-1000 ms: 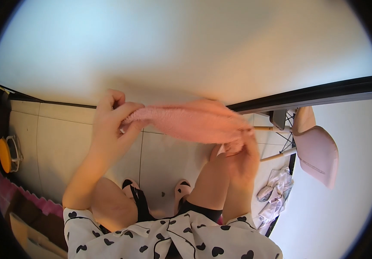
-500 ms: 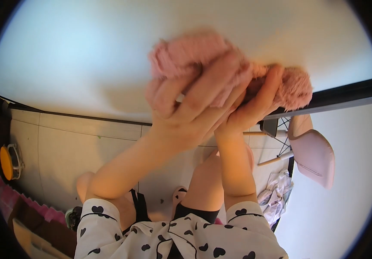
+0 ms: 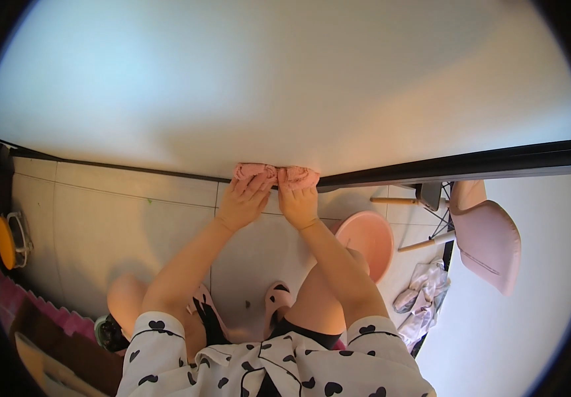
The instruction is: Cleaning the outer surface of a wardrobe with a damp pink cloth and rinsing it in a basin of water.
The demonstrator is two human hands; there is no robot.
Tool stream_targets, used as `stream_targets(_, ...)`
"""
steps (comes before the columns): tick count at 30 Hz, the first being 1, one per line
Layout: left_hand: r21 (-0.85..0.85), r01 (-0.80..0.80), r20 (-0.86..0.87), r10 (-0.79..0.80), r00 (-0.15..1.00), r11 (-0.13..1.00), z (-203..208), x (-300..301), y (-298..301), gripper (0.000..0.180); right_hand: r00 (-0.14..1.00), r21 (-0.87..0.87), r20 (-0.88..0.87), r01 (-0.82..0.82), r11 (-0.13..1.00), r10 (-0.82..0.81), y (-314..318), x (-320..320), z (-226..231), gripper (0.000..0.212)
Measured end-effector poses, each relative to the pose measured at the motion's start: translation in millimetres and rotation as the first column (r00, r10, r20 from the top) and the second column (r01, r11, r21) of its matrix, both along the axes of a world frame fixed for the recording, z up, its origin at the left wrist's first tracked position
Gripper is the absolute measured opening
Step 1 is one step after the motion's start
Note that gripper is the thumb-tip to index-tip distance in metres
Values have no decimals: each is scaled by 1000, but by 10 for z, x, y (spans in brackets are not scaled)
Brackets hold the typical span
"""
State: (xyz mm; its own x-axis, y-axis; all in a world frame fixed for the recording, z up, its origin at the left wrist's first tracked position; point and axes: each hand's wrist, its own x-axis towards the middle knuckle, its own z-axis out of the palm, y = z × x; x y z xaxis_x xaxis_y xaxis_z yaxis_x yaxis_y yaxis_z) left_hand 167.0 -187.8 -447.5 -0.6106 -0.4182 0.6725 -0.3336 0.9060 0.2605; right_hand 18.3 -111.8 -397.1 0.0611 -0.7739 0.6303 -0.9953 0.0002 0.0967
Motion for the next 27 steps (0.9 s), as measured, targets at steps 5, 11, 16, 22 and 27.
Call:
stream_targets(5,53,22,13,-23,1000,998,159,159,-42,45,985,165,106,-152,975,136,141,-24,224,41)
stream_targets(11,-136,-187,-365,126,922,973,1288,64,-441,43,968,-169,243,-26,985,67,-252,234,1272,50)
stream_targets(16,-242,-284,-469,144,871,928,1189,207,-734,35,950,-103,286,-102,989,127,-556,404,1062,47)
stream_targets(22,-126,-298,-306,249,919,946,-267,176,-442,39,970,294,238,-17,956,-56,-534,473,72,39)
stream_targets(27,186,-296,-168,327,930,937,-994,215,-142,40,967,174,-85,-225,959,242,-367,285,-892,37)
